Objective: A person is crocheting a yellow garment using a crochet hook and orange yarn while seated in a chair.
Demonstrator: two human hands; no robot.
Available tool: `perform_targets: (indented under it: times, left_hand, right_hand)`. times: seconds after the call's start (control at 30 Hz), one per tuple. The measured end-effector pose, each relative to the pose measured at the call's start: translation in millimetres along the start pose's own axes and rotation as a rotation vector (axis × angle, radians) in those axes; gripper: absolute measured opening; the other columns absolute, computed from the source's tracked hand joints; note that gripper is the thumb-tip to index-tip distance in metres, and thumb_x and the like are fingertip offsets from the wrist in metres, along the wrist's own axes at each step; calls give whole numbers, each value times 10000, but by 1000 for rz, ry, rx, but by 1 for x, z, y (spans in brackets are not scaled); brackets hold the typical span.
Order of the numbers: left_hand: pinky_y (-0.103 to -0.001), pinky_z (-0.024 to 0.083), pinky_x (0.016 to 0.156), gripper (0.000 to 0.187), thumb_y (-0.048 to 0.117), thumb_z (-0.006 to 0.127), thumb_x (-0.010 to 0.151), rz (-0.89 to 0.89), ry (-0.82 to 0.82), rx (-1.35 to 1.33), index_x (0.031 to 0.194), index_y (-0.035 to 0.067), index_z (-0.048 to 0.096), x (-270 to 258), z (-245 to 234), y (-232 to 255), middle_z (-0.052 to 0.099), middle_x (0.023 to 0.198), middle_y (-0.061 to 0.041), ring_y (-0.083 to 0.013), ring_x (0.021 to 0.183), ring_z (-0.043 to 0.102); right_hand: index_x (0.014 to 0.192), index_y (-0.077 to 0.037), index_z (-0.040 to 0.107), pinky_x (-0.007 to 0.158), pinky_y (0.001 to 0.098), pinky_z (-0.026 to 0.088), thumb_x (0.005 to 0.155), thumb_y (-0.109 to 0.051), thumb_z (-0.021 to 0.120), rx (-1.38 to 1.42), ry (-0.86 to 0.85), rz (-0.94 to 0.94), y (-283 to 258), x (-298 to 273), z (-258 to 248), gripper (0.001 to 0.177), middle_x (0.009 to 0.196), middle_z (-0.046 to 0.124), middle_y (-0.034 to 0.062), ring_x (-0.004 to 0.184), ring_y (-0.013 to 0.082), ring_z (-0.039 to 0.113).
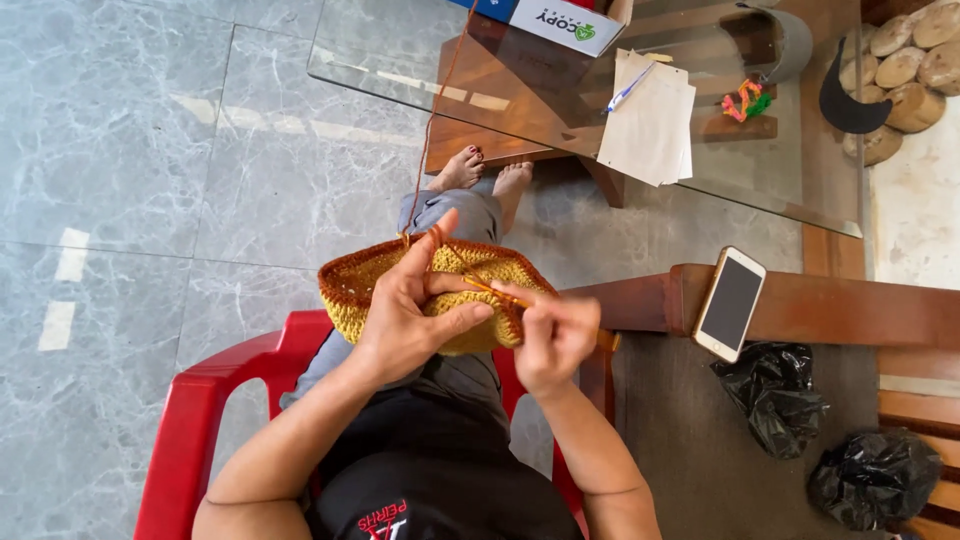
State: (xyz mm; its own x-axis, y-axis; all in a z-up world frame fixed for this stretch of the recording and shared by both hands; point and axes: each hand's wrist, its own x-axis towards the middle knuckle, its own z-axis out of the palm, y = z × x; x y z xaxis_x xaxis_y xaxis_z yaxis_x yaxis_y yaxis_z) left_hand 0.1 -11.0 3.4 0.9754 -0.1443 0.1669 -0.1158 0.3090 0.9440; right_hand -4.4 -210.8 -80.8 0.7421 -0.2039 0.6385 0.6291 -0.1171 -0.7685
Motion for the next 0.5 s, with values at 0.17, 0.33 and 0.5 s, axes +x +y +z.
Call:
perform_targets:
  times: [0.17, 0.33, 0.5]
  left_hand:
    - [-239, 630, 736, 962, -41, 805, 813, -43, 99, -94, 1608, 116, 286, -2, 17, 10, 783, 908, -152, -130, 817, 719]
    - [-305, 656, 696, 995, -94, 814, 775, -123, -13, -345, 1598, 69, 279, -3, 1, -41, 777, 879, -177, -234, 791, 769]
    - [-259, 645, 692, 907, -62, 842, 758, -146, -57, -264, 1546, 75, 415, -2, -14, -31, 782, 849, -133, -137, 769, 744]
  right_hand:
    - [868, -54, 667, 591, 380, 550, 936, -99, 719, -325, -220, -540, -15, 21, 17, 97, 1062, 805, 209, 740, 354, 771]
    - [941, -32, 686, 682, 411, 619, 918, -50, 737, -89, -223, -372, -23, 24, 22, 58, 1008, 793, 252, 808, 381, 795]
    - [989, 52, 488, 695, 399, 637, 1037, -56, 572, 192, -154, -186, -29, 27, 24, 145, 949, 751, 360, 785, 412, 789]
